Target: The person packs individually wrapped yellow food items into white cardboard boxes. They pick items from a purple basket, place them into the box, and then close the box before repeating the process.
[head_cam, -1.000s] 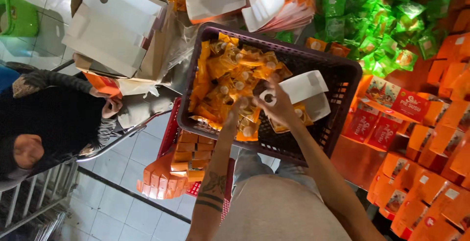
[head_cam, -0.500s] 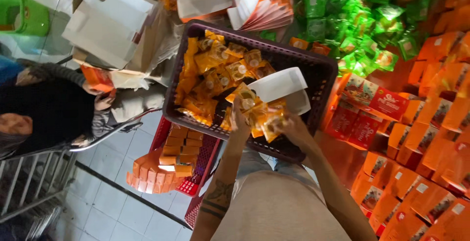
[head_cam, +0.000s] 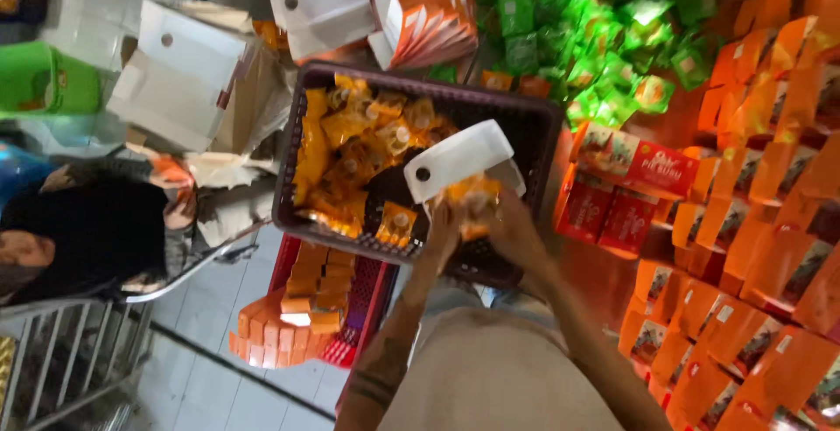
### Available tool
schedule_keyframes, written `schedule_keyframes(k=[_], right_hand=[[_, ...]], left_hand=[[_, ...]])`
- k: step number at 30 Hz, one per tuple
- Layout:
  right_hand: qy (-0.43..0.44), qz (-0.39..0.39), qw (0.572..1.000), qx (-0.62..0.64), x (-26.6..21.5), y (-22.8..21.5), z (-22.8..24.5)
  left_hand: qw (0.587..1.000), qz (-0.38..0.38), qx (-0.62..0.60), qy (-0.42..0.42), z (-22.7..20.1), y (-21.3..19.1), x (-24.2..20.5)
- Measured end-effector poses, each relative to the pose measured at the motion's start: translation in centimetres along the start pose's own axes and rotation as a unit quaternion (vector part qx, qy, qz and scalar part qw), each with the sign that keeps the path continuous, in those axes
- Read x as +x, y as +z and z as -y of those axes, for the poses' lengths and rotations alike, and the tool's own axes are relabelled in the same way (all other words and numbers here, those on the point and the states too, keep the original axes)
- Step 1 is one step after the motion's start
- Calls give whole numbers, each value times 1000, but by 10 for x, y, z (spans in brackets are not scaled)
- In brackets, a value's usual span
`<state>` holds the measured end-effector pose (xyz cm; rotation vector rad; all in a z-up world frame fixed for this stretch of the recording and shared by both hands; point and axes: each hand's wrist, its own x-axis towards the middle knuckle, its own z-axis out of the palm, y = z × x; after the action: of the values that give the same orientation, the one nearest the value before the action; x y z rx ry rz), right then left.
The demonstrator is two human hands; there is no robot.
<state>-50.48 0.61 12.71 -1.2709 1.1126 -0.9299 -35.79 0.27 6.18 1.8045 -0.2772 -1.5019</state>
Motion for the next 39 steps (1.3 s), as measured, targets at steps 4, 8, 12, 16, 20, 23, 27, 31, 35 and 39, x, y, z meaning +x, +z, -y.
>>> schedule_keyframes(k=[4, 8, 12, 16, 20, 23, 27, 31, 35, 39], right_hand=[[-19, 1, 1000, 15, 8, -2, -54], [55, 66, 995, -44, -9, -9, -84], [118, 63, 979, -153, -10, -25, -96], [47, -129, 986, -93, -2, -31, -69], [74, -174, 982, 1, 17, -42, -29], [266, -168, 944, -99, 32, -39, -57], [221, -158, 962, -23, 28, -9, -14], [242, -168, 955, 24, 48, 22, 28], [240, -219, 945, 29, 37, 52, -18], [235, -303, 914, 136, 43, 77, 10]], left_hand=[[986, 56, 157, 19, 29, -2, -13], [993, 63, 89, 43, 51, 6, -15], [998, 37, 49, -18, 28, 8, -44], [999, -14, 20, 34, 13, 2, -43], [997, -38, -3, 73, -36, 5, -60], [992, -34, -2, 120, -15, -4, -25], [992, -10, 29, 120, -17, -14, -20], [979, 59, -188, 48, -37, -20, -10], [947, 68, -313, 26, -82, -22, -45], [966, 131, -219, 36, -65, -31, -6]])
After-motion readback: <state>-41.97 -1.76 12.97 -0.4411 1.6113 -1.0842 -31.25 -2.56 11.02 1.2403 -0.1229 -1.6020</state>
